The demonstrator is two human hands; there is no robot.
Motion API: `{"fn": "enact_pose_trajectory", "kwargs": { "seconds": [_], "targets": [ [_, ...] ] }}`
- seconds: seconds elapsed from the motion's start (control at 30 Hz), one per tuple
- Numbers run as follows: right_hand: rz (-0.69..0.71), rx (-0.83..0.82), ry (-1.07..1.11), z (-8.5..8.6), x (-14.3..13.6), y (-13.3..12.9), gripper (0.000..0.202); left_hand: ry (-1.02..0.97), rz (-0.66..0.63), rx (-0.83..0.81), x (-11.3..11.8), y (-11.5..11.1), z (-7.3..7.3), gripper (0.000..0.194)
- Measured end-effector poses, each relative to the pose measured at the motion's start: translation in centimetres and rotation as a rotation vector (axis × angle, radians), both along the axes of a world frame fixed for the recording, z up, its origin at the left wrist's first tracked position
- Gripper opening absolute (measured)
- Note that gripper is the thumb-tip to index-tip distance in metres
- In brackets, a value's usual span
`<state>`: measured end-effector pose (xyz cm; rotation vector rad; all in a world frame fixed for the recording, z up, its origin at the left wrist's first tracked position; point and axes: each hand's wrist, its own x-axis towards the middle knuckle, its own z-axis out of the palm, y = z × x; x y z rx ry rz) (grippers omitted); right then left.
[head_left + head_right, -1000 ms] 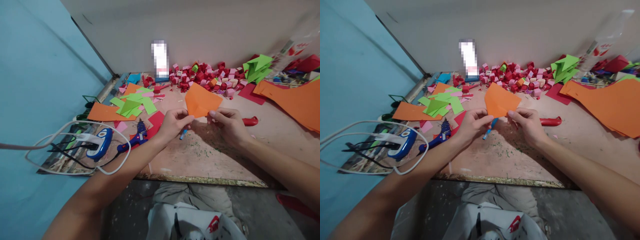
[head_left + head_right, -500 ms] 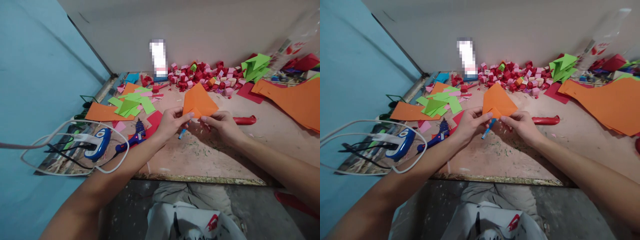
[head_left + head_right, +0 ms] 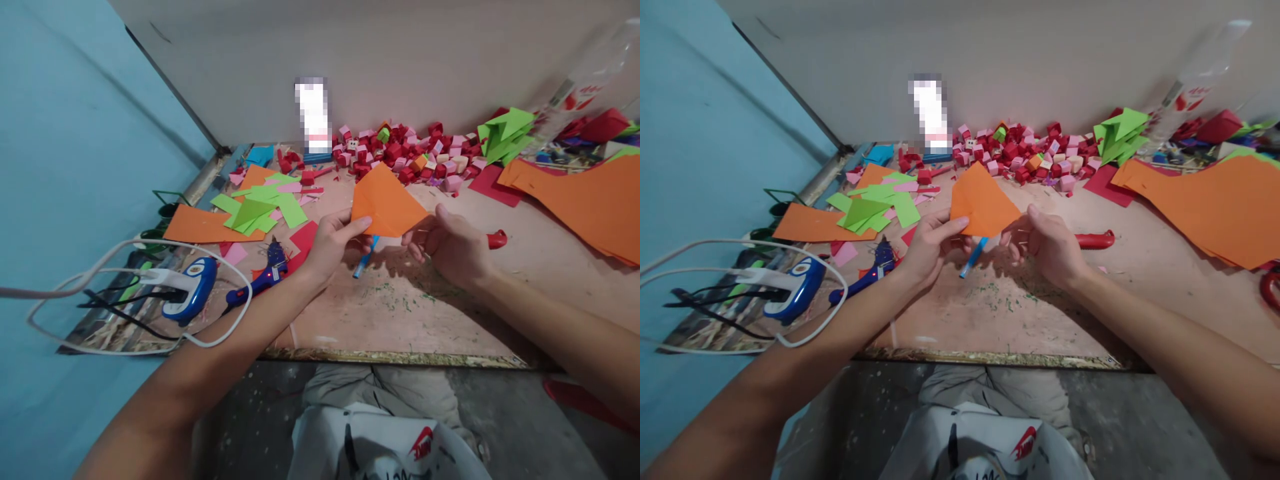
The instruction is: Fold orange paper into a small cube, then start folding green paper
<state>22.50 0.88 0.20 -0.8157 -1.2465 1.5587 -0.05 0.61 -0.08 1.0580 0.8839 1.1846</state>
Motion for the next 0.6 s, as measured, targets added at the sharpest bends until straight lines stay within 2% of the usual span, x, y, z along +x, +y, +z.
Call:
{"fn": "enact_pose_trajectory", "kwargs": {
  "seconds": [0.1,0.23,0.37,0.6],
  "targets": [
    [-0.012,-0.015,0.034,0.21,0.06,0.26,0.036,-0.013,-0.007,0.036,-0.04,0.01,0.01,0.027],
    [0.078,-0.006,0.085,0.22,0.19,0.15,0.027,-0.016,-0.026,0.055,-0.05,0.06,-0.1,0.025],
    [0.119,-0.011,0.08,0.17,0.3,-0.07,0.027,-0.021,-0.002,0.041,-0.03,0.12,-0.21,0.024],
    [0.096,-0.002,0.084,-0.15,0.14,0.0,0.031,-0.037,-0.004,0.042,-0.06,0.21,-0.46,0.024]
  ]
}}
